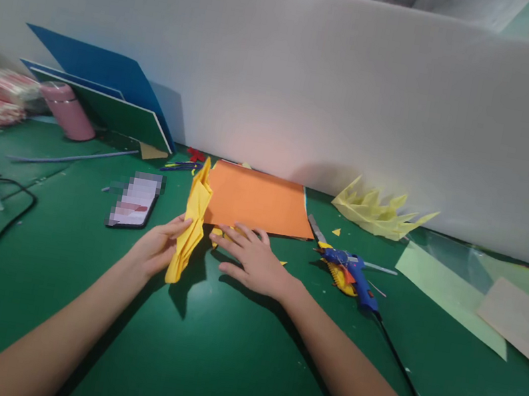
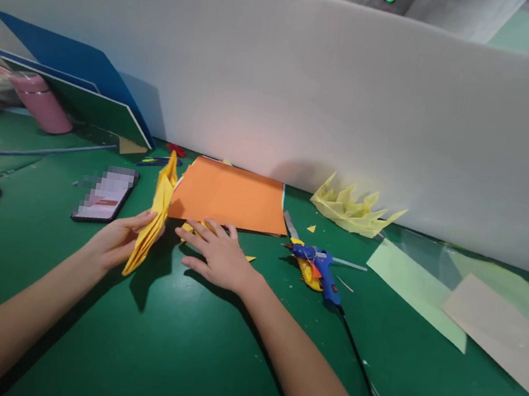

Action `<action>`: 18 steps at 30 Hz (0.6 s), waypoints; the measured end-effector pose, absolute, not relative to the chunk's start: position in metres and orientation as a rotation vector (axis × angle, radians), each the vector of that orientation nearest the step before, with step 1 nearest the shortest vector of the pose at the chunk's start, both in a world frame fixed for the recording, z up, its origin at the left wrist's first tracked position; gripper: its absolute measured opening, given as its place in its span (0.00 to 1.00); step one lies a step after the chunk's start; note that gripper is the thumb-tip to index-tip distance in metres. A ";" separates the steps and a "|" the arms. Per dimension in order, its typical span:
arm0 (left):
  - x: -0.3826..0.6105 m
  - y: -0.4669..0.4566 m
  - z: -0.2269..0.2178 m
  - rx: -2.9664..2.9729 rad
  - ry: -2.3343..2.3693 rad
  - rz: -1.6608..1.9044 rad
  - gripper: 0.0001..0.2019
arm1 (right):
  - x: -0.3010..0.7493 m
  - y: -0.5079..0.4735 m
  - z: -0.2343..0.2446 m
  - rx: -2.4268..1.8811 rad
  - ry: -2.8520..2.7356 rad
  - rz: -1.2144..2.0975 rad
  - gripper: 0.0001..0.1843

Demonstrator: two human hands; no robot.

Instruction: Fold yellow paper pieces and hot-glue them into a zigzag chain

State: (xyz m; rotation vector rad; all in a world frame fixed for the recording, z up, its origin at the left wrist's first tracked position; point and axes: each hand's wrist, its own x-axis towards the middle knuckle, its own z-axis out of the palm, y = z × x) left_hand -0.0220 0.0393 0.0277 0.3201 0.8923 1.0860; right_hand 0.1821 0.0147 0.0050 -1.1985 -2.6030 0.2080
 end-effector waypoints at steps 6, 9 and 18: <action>-0.024 0.043 0.043 0.377 0.935 0.788 0.14 | 0.192 0.010 0.008 -1.284 -2.475 0.214 0.27; -0.020 0.054 0.043 0.351 0.973 0.803 0.13 | 0.190 0.010 0.004 -1.302 -2.503 0.176 0.28; -0.015 0.102 0.042 0.328 0.983 0.860 0.12 | 0.182 0.016 0.005 -1.310 -2.522 0.142 0.30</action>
